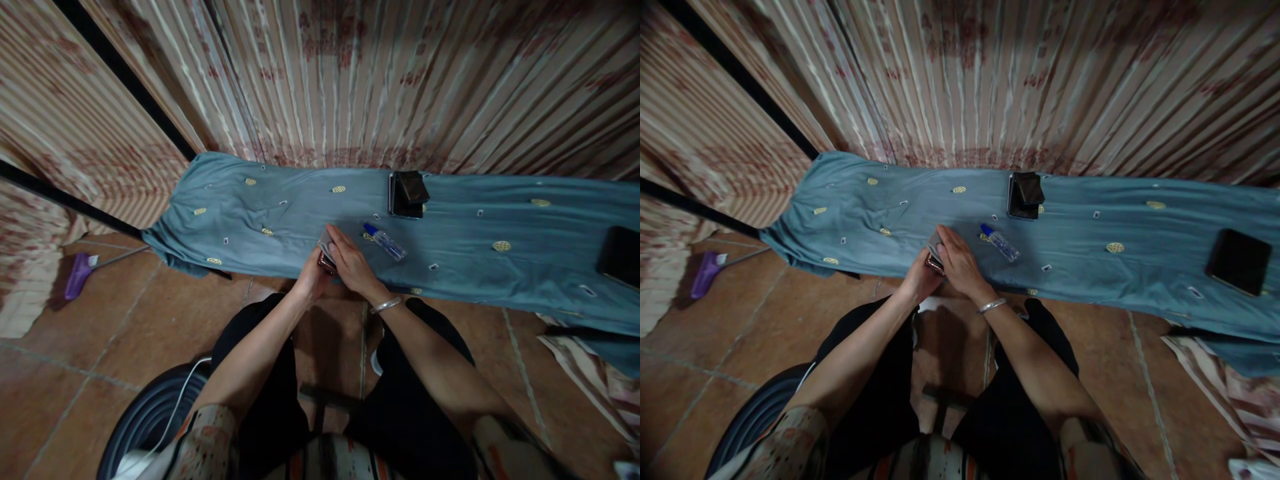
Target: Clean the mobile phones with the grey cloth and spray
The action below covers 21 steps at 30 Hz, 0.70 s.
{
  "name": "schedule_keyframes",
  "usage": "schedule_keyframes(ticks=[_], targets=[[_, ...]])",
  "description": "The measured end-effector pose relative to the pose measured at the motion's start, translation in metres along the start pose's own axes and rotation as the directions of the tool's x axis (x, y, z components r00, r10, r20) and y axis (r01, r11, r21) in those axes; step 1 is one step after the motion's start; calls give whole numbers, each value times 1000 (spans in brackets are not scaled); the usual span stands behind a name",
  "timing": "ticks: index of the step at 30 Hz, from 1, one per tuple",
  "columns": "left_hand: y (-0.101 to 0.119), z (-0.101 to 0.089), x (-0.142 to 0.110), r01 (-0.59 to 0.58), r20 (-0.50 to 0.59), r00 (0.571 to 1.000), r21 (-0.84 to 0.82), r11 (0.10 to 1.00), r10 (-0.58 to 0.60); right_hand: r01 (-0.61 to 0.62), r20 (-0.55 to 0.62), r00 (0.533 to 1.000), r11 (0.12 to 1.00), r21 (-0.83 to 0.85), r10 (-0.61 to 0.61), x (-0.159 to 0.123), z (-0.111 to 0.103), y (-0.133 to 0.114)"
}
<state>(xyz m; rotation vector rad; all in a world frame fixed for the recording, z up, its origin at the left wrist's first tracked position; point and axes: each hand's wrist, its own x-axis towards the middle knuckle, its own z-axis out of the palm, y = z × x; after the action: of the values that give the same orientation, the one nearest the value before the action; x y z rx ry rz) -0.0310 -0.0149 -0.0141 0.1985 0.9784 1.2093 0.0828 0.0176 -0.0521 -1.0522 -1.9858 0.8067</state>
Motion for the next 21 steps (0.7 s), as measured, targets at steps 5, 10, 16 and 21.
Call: schedule_keyframes(ticks=[5,10,16,21], targets=[[6,2,-4,-13,13,1000,-19,1000,13,-71,-30,997,997,34,73,2,-3,11],[8,0,-5,-3,4,1000,-23,1000,3,-75,-59,996,997,-35,73,-3,-1,9],[4,6,-6,-42,8,999,-23,999,43,-12,-72,997,995,-98,5,-14,8,-11],[3,8,-1,-87,-52,995,-68,994,84,92,-53,994,990,-104,-98,-22,18,-23]])
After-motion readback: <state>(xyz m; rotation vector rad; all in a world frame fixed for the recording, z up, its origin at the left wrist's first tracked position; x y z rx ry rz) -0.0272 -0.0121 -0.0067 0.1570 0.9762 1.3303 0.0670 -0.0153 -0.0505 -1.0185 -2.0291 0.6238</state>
